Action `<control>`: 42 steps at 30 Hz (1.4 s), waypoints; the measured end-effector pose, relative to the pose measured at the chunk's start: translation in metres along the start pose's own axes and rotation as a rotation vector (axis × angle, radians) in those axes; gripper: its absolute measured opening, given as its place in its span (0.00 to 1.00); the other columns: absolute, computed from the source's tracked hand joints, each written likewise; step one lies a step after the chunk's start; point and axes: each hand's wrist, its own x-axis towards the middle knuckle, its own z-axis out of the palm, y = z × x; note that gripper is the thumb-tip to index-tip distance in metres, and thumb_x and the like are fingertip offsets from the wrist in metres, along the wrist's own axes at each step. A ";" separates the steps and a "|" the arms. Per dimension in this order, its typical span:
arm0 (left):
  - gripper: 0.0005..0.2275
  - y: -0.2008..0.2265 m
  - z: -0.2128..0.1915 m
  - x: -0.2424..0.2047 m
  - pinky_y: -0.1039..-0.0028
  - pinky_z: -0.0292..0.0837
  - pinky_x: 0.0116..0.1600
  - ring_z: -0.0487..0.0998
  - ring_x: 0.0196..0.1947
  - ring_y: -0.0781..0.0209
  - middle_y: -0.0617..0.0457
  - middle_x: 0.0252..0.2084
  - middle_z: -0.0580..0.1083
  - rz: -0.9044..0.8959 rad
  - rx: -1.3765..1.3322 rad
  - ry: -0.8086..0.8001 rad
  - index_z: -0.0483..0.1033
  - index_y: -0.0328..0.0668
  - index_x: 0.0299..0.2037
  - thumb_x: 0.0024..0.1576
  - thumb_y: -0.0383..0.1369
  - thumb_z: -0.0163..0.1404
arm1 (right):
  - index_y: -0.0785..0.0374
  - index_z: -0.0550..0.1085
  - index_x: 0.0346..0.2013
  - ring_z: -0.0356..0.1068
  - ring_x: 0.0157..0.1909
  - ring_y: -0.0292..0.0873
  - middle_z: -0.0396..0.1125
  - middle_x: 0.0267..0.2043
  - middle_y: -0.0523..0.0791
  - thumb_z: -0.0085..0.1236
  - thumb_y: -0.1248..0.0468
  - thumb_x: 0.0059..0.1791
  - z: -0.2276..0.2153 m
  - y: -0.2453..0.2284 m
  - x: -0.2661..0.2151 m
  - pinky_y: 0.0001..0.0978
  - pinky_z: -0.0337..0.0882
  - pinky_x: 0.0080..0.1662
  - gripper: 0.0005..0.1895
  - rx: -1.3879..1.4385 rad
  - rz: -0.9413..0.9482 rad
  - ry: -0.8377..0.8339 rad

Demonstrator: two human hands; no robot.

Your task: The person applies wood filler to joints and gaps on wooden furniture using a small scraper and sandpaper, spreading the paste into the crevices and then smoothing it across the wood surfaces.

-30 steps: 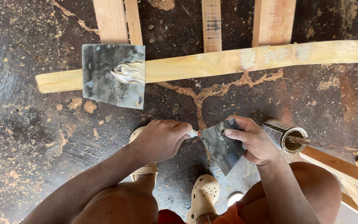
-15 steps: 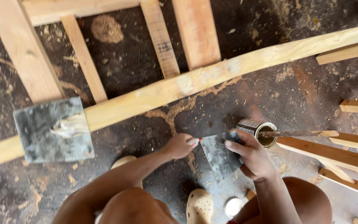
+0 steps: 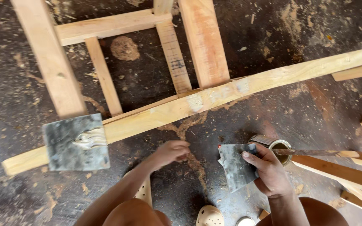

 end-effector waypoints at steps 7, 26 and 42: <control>0.21 0.011 -0.062 -0.246 0.59 0.80 0.51 0.81 0.45 0.49 0.35 0.53 0.77 0.479 -0.434 0.052 0.72 0.28 0.58 0.62 0.38 0.53 | 0.65 0.74 0.40 0.71 0.33 0.36 0.72 0.34 0.42 0.57 0.68 0.51 0.040 -0.011 0.012 0.31 0.72 0.36 0.04 -0.044 0.049 -0.121; 0.10 0.065 -0.015 -0.300 0.60 0.85 0.39 0.83 0.31 0.53 0.42 0.36 0.80 0.738 -0.648 0.326 0.78 0.31 0.43 0.52 0.19 0.55 | 0.63 0.74 0.48 0.74 0.42 0.41 0.74 0.41 0.44 0.62 0.74 0.43 0.047 -0.008 -0.004 0.36 0.75 0.44 0.19 0.171 0.030 -0.419; 0.06 0.067 0.020 -0.180 0.72 0.77 0.35 0.79 0.33 0.58 0.34 0.46 0.74 1.108 0.921 0.477 0.71 0.41 0.38 0.52 0.22 0.47 | 0.69 0.76 0.47 0.73 0.44 0.40 0.71 0.44 0.46 0.58 0.74 0.47 0.076 -0.049 -0.075 0.30 0.71 0.47 0.13 -0.960 -0.716 -0.299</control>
